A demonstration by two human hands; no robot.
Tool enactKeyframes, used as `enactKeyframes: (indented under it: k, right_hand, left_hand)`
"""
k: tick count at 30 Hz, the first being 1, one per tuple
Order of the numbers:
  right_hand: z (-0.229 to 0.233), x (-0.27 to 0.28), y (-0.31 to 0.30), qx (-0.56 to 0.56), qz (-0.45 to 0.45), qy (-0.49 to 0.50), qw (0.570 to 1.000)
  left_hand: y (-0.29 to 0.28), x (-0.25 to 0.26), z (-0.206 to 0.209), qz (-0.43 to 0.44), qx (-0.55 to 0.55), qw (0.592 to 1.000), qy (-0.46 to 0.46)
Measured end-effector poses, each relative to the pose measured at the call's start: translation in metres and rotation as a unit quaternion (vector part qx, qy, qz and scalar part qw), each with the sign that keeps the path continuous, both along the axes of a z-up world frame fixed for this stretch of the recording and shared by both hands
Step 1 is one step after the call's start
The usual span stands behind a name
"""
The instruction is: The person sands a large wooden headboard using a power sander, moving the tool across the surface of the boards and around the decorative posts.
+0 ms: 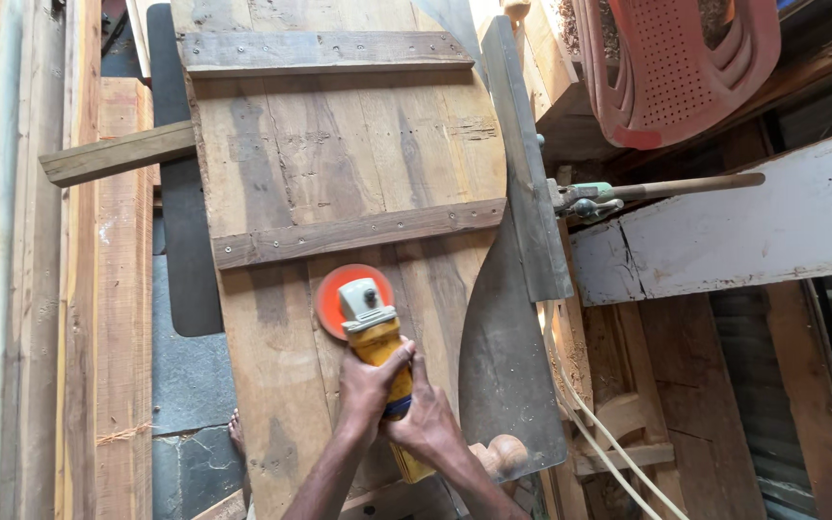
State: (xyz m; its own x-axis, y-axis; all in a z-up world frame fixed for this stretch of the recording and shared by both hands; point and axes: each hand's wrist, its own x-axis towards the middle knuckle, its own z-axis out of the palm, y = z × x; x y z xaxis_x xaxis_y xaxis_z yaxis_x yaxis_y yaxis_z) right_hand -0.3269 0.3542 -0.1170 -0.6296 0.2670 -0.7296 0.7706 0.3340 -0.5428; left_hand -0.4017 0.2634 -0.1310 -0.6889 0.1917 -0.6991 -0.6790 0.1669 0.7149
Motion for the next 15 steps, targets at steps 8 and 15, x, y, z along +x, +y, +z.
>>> enactKeyframes:
  k: [8, 15]
  right_hand:
    - [0.000, 0.034, 0.037, -0.015, -0.051, -0.063, 0.997]
    - [0.002, 0.056, 0.032, 0.010, -0.070, -0.097, 0.993]
  left_hand:
    - [0.043, 0.030, -0.004, -0.043, 0.022, 0.999, -0.023]
    - [0.045, 0.050, 0.002, -0.043, 0.019, 0.999, -0.022]
